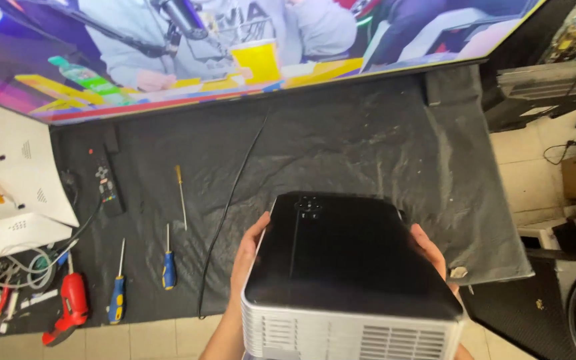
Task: Using a screwdriver to remove screws from the bottom of a projector and attempting to remove the outer casing.
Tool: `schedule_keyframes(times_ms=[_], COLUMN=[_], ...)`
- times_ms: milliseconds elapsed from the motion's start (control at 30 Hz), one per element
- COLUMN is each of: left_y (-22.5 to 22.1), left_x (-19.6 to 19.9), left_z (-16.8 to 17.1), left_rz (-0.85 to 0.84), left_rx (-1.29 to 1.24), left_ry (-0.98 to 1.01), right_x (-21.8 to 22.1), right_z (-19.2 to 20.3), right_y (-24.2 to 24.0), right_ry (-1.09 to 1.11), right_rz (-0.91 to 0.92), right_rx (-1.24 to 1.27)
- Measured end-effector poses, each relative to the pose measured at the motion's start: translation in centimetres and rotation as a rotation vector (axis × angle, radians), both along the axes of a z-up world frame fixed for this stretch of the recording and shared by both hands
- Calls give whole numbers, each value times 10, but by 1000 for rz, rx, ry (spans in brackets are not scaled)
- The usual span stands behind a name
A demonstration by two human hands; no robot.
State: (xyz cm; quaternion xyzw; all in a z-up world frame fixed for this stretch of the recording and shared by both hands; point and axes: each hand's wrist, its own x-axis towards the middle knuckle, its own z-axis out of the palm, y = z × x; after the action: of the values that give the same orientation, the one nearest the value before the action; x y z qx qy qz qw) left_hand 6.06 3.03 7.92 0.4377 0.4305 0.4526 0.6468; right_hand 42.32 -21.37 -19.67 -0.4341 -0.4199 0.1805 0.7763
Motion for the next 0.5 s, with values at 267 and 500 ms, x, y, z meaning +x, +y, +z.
schedule_keyframes(times_ms=[267,500], left_y=[-12,17], left_x=[-13,-7], left_z=[-13,3], left_rz=[37,-132], left_rx=[192,289], left_ry=[228,227], right_x=[-75,-1], right_z=[110,59], right_y=[41,31], right_ry=[192,195], right_rz=[-104,99], right_rx=[-56,-84])
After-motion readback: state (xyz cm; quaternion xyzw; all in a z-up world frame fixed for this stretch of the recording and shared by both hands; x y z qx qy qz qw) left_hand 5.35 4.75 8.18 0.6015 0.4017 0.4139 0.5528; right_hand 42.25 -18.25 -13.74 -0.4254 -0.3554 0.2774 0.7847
